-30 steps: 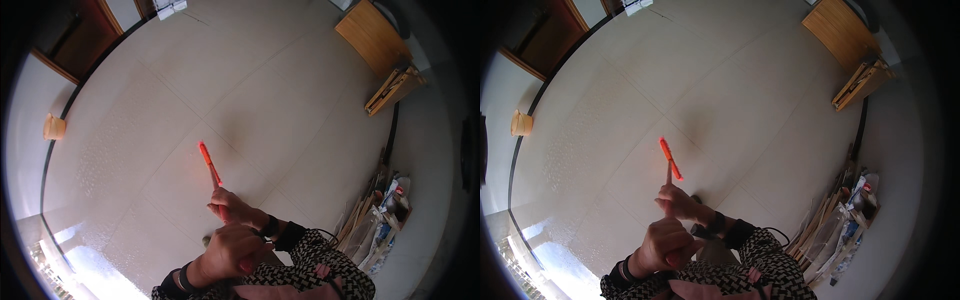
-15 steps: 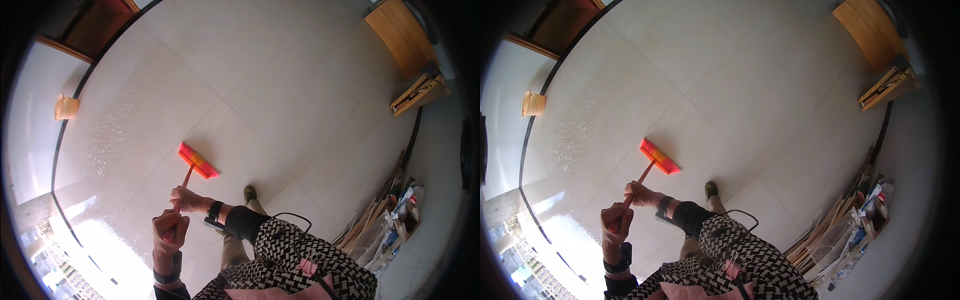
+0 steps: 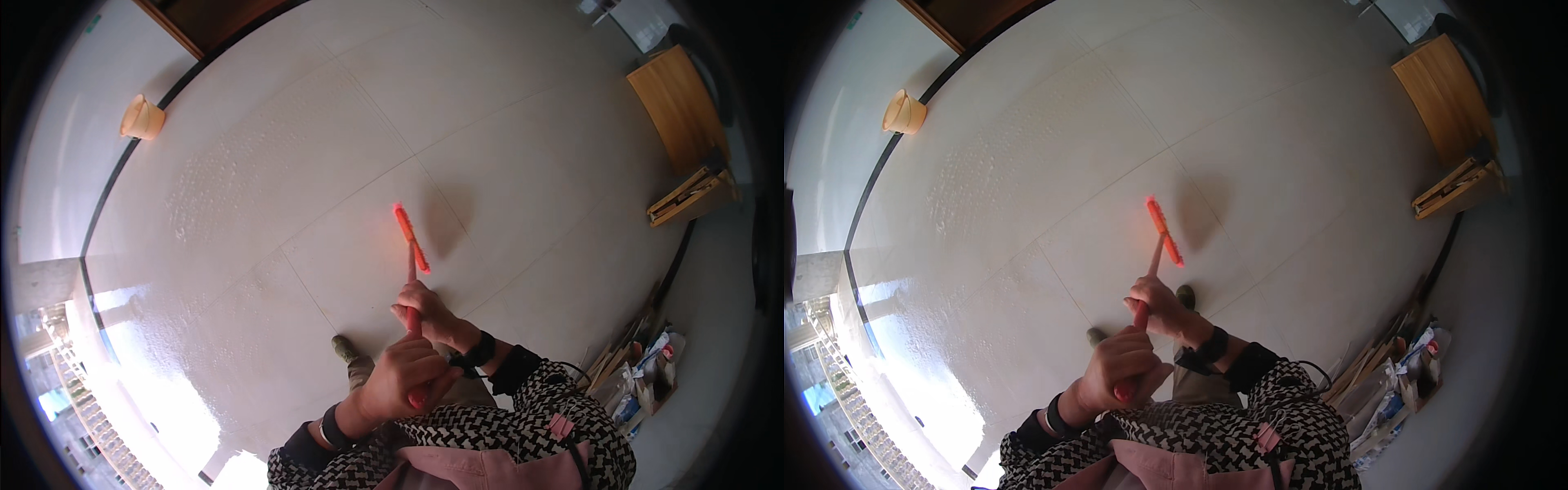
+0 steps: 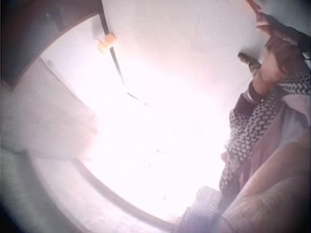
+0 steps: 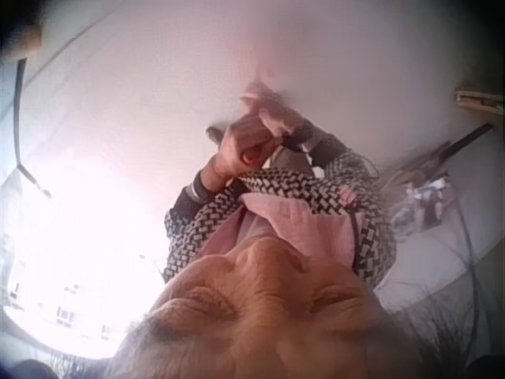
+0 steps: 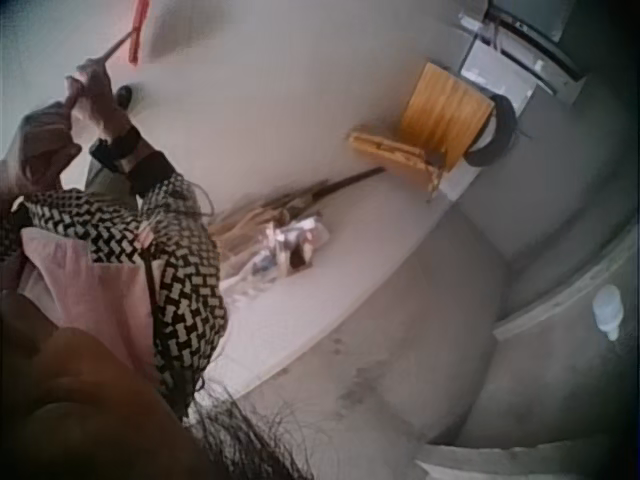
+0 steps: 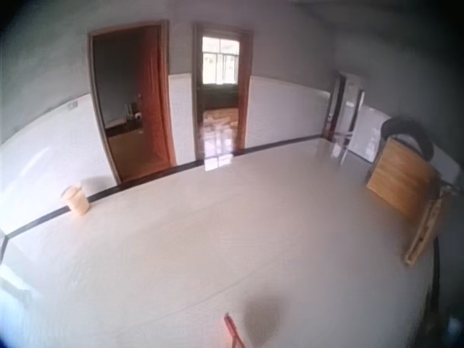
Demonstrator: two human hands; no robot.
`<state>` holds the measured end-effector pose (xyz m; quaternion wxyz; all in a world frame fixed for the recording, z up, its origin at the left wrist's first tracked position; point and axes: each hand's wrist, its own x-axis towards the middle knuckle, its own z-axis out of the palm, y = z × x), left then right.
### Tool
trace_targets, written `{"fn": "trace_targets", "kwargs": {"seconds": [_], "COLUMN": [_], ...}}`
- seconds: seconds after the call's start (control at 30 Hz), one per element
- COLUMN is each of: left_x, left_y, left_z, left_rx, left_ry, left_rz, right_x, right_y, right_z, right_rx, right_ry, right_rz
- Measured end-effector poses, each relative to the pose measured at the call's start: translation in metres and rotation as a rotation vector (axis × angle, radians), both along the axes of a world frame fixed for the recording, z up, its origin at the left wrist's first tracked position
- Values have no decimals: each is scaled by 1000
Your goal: The person sweeps a tiled floor using a red broom, moving debris toward a central area. The person works around stacked wooden planks and a bucket, then sweeps along a black border and near a staircase railing.
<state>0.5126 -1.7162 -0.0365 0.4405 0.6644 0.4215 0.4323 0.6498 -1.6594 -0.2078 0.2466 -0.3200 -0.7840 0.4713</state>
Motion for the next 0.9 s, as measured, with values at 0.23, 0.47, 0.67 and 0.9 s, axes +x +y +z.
{"fn": "trace_targets", "kwargs": {"seconds": [0.23, 0.47, 0.67, 0.9], "left_x": [-120, -317, -322, -283], "left_y": [-66, -214, -260, -230], "left_z": [-81, -67, -61, 49], "left_rx": [-88, -341, -100, -46], "left_ry": [-184, 385, 477, 240], "left_rz": [-13, 68, 382, 168], "right_x": [-85, -413, -454, -359], "right_y": [-54, -271, -337, -243], "right_z": [-75, -120, -79, 32], "right_rx": [70, -391, -766, -728], "right_ry": [-307, 217, 825, 40], "right_rz": [53, 308, 490, 612]}}
